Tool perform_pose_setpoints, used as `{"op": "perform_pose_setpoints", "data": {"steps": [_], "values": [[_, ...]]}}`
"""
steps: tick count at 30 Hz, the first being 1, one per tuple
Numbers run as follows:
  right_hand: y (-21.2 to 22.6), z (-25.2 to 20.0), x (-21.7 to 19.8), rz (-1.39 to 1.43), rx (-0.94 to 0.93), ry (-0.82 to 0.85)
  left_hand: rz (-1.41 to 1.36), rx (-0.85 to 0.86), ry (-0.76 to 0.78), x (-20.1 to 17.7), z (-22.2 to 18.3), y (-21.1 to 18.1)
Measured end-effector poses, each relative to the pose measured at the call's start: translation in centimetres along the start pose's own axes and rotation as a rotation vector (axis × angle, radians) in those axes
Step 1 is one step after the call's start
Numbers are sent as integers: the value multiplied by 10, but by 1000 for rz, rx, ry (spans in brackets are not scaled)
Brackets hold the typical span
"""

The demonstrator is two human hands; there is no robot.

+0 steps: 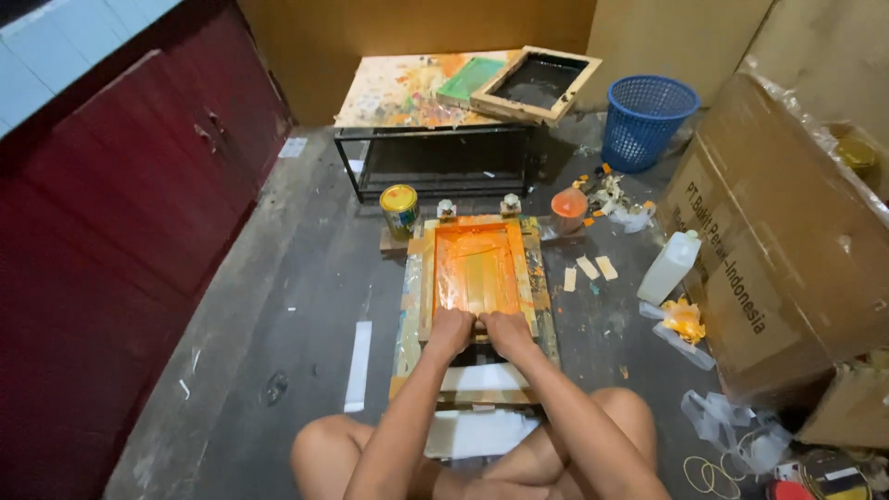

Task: Manual screen printing of orange ink onto small white labels using a squeegee and a wooden screen frame.

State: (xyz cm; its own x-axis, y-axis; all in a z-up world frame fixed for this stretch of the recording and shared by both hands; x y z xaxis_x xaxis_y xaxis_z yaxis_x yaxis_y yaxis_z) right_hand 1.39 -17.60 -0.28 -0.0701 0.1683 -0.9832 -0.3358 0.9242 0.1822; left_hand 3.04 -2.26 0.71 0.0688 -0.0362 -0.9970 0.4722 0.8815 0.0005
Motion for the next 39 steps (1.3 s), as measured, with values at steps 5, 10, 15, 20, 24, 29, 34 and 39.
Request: {"op": "perform_pose_setpoints", "data": {"steps": [5, 10, 15, 20, 24, 29, 34, 39], "values": [[2, 1, -3, -12, 33, 13, 2, 5, 24, 3, 1, -2], [5, -5, -7, -24, 20, -13, 14, -17, 71, 13, 5, -2], [13, -13, -23, 5, 18, -14, 78, -13, 19, 12, 3, -6], [17, -14, -27, -1, 27, 2, 42, -13, 7, 12, 1, -7], [17, -14, -26, -4, 17, -5, 48, -9, 9, 13, 0, -8], [15, -14, -26, 1, -15, -27, 44, -13, -43, 10, -2, -9], [17, -17, -31, 7, -20, -37, -6, -6, -51, 2, -7, -9], [11, -16, -25, 57, -32, -29, 3, 22, -132, 4, -8, -9]]}}
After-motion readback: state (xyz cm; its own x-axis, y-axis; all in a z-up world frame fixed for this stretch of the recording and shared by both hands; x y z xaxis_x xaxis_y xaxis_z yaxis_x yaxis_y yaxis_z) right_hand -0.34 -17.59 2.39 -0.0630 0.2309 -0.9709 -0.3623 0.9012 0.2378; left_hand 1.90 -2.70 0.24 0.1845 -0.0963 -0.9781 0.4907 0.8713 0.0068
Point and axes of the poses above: each hand's wrist, its own z-axis towards the middle knuckle, its own x-axis out of the palm, y = z × x, the point moved 2 cm from there along z, towards the middle knuckle, and after that the axes turned 3 degrees about y, right-handed, at the moved point
